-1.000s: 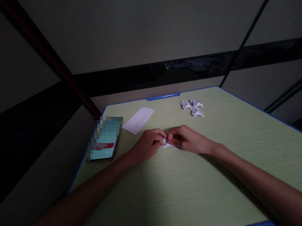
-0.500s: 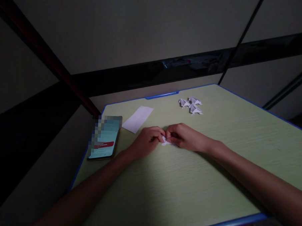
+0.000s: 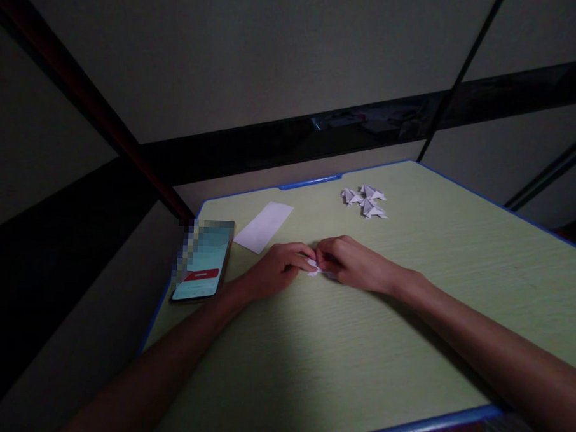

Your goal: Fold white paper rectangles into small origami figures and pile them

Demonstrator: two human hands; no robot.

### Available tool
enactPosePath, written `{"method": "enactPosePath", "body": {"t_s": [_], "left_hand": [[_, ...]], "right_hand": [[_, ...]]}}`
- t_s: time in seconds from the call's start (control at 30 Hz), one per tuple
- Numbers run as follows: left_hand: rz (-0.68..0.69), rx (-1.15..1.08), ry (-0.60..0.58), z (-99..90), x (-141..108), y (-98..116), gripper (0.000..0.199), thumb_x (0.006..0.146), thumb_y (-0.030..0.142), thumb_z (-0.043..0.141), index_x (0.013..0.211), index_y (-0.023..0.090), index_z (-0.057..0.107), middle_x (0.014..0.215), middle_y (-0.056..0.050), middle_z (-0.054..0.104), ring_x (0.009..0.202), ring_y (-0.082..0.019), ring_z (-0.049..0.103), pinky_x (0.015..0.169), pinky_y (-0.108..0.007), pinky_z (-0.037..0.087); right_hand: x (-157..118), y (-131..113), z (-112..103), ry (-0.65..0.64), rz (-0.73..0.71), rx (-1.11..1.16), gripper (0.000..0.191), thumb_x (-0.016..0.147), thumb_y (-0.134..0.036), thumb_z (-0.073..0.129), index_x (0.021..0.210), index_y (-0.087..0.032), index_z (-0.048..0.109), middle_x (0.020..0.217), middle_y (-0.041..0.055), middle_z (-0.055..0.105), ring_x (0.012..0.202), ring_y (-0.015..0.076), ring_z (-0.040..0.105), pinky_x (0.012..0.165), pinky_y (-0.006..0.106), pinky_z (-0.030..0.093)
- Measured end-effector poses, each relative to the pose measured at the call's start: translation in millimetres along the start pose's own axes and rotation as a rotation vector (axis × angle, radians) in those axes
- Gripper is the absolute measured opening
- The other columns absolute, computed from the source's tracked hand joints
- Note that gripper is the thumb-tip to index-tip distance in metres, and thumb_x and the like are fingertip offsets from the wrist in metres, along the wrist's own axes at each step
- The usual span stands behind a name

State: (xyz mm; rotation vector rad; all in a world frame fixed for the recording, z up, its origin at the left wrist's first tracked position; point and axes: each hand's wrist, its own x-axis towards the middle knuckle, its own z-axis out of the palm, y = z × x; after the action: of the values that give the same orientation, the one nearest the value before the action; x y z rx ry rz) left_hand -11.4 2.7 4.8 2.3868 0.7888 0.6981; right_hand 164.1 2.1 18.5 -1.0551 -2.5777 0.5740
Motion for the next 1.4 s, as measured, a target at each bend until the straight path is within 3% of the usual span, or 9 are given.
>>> {"method": "enactPosePath", "body": {"t_s": [0.17, 0.4, 0.63, 1.0, 1.4], "left_hand": [[0.026, 0.014, -0.098, -1.1, -1, 4, 0.031, 0.07, -0.001, 0.034, 0.079, 0.014, 0.06, 0.094, -0.006, 0.055, 0.091, -0.012, 0.051, 0.082, -0.025, 0.038], [-0.12, 0.025, -0.21, -6.2, -2, 15, 0.021, 0.078, 0.011, 0.035, 0.089, 0.017, 0.052, 0.097, -0.004, 0.054, 0.087, -0.013, 0.05, 0.077, -0.024, 0.038], [-0.022, 0.184, -0.234, -5.7, -4, 13, 0.031, 0.073, 0.001, 0.031, 0.085, 0.016, 0.055, 0.105, -0.006, 0.05, 0.093, -0.013, 0.049, 0.079, -0.024, 0.038], [0.01, 0.218, -0.209, -6.3, -7, 10, 0.039, 0.069, -0.004, 0.032, 0.091, 0.017, 0.057, 0.114, -0.007, 0.049, 0.106, -0.014, 0.046, 0.09, -0.03, 0.036], [0.003, 0.351, -0.245, -3.4, -9, 9, 0.04, 0.071, -0.002, 0.032, 0.1, 0.013, 0.056, 0.12, -0.012, 0.048, 0.111, -0.016, 0.044, 0.093, -0.032, 0.036]], "right_hand": [[1, 1, 1, 0.008, -0.005, 0.036, 0.015, 0.063, -0.002, 0.042, 0.062, -0.012, 0.053, 0.058, 0.0015, 0.051, 0.053, 0.0083, 0.04, 0.052, 0.021, 0.028], [2, 9, -1, -0.014, 0.04, 0.175, 0.01, 0.069, -0.008, 0.048, 0.068, -0.01, 0.058, 0.056, -0.0001, 0.053, 0.048, 0.0066, 0.041, 0.048, 0.019, 0.03], [3, 20, -4, -0.116, 0.079, 0.423, 0.01, 0.067, -0.019, 0.057, 0.07, -0.009, 0.058, 0.058, -0.001, 0.053, 0.051, 0.007, 0.044, 0.05, 0.02, 0.035], [9, 23, -2, -0.089, 0.107, 0.252, 0.014, 0.064, -0.019, 0.06, 0.058, -0.013, 0.049, 0.052, -0.0058, 0.043, 0.048, 0.0059, 0.035, 0.046, 0.019, 0.026], [2, 27, -12, -0.117, 0.04, 0.315, 0.016, 0.064, -0.02, 0.062, 0.06, -0.012, 0.048, 0.058, -0.0046, 0.04, 0.052, 0.0059, 0.035, 0.048, 0.018, 0.03]]}}
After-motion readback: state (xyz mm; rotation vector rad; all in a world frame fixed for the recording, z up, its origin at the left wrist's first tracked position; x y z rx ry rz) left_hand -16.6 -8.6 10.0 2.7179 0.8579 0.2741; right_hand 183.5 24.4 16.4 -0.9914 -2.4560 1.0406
